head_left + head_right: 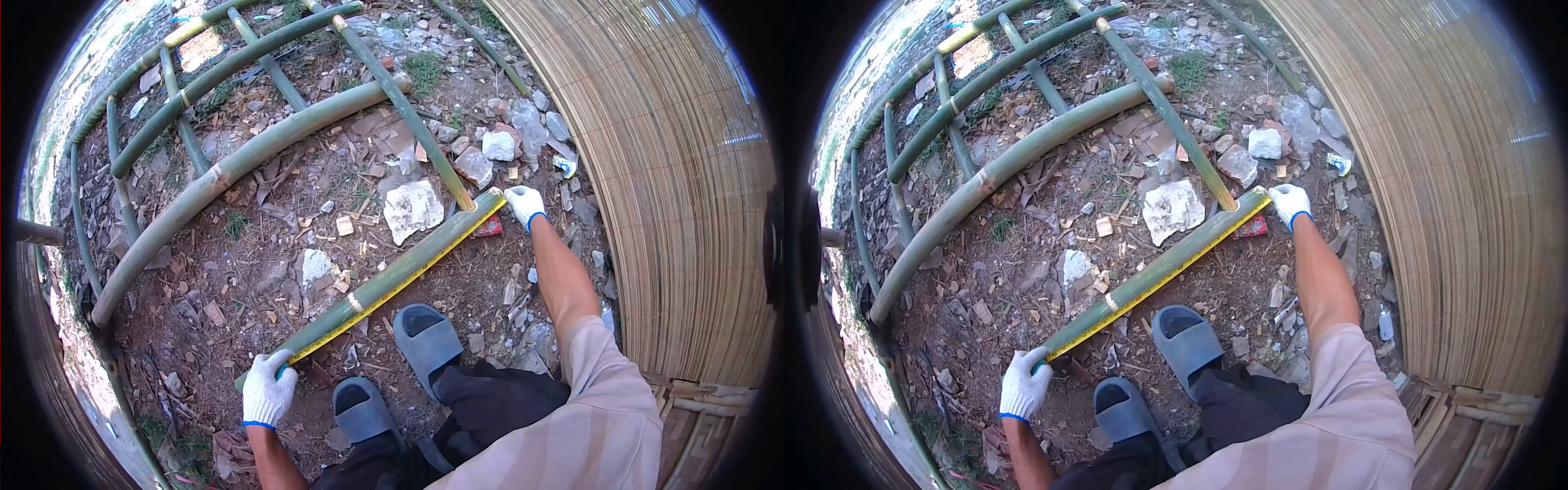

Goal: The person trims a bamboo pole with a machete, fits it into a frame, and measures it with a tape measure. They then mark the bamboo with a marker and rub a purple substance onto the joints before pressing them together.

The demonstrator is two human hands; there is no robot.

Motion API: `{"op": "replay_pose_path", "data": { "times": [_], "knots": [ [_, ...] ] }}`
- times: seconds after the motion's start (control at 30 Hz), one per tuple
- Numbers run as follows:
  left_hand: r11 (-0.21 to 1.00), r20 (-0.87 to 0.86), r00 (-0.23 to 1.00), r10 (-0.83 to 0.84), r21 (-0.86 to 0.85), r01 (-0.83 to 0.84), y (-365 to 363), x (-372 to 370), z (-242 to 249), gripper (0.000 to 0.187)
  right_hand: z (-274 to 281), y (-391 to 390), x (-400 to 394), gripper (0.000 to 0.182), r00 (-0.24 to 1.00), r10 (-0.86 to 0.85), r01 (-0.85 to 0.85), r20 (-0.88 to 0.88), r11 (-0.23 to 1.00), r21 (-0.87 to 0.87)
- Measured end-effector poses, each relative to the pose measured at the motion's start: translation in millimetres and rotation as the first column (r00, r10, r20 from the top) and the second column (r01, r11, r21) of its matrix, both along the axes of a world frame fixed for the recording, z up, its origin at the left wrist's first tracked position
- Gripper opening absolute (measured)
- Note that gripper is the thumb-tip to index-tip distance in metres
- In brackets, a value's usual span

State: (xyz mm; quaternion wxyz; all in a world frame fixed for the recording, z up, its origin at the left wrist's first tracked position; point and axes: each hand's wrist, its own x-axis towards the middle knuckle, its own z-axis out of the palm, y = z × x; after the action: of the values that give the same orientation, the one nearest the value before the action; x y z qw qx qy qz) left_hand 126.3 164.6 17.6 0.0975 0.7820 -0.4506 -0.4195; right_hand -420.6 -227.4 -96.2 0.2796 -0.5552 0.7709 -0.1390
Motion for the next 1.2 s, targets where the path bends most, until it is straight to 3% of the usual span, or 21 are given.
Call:
{"op": "replay_pose_path", "data": {
  "times": [0.07, 0.2, 0.27, 0.3, 0.4, 0.5, 0.6, 0.63, 0.83, 1.07, 1.1, 1.2],
  "knots": [
    [1.000, 0.050, 0.999, 0.016, 0.020, -0.017, -1, 5, 1, 0.034, -2, 2, 2, 0.028, 0.995, -0.052, 0.046, 0.084, 0.997, 0.066],
    [0.988, 0.173, 0.985, 0.010, 0.152, -0.037, -2, 3, 5, 0.033, -5, 8, 9, 0.031, 0.998, 0.024, -0.021, 0.066, 0.999, -0.049],
    [0.986, 0.161, 0.986, -0.050, 0.162, 0.023, 5, 5, -5, 0.033, 11, 9, 18, 0.024, 1.000, 0.011, -0.011, 0.005, 1.000, 0.027],
    [0.975, 0.160, 0.985, -0.060, 0.221, 0.024, 6, 8, 0, 0.032, -8, 5, 0, 0.026, 0.994, 0.107, -0.105, 0.030, 0.993, -0.062],
    [0.969, 0.166, 0.985, 0.043, 0.233, -0.081, 38, 37, -2, 0.030, -5, -2, -5, 0.028, 0.996, 0.010, -0.019, 0.093, 0.995, 0.093],
    [0.940, 0.121, 0.986, 0.115, 0.309, -0.147, 74, 77, 0, 0.036, -36, -29, -49, 0.035, 0.979, 0.171, -0.177, 0.113, 0.983, 0.049],
    [0.921, 0.126, 0.980, 0.156, 0.339, -0.190, 94, 101, -8, 0.039, -30, -30, -44, 0.037, 0.992, 0.098, -0.105, 0.076, 0.990, 0.092],
    [0.925, 0.123, 0.982, 0.146, 0.334, -0.180, 95, 105, -10, 0.039, -30, -33, -44, 0.039, 0.991, 0.135, -0.135, -0.001, 0.987, 0.083],
    [0.909, 0.029, 0.977, 0.210, 0.362, -0.206, 108, 134, -38, 0.040, -51, -54, -71, 0.042, 0.966, 0.256, -0.257, 0.016, 0.964, 0.073],
    [0.883, 0.067, 0.965, 0.254, 0.392, -0.260, 132, 150, -66, 0.039, -59, -60, -77, 0.042, 0.964, 0.264, -0.265, 0.029, 0.961, 0.076],
    [0.882, 0.076, 0.966, 0.247, 0.397, -0.256, 133, 149, -67, 0.039, -58, -60, -76, 0.035, 0.963, 0.270, -0.269, -0.002, 0.959, 0.083],
    [0.877, 0.079, 0.966, 0.247, 0.407, -0.257, 134, 148, -69, 0.040, -58, -60, -75, 0.041, 0.967, 0.252, -0.250, -0.029, 0.965, 0.075]
  ]
}}
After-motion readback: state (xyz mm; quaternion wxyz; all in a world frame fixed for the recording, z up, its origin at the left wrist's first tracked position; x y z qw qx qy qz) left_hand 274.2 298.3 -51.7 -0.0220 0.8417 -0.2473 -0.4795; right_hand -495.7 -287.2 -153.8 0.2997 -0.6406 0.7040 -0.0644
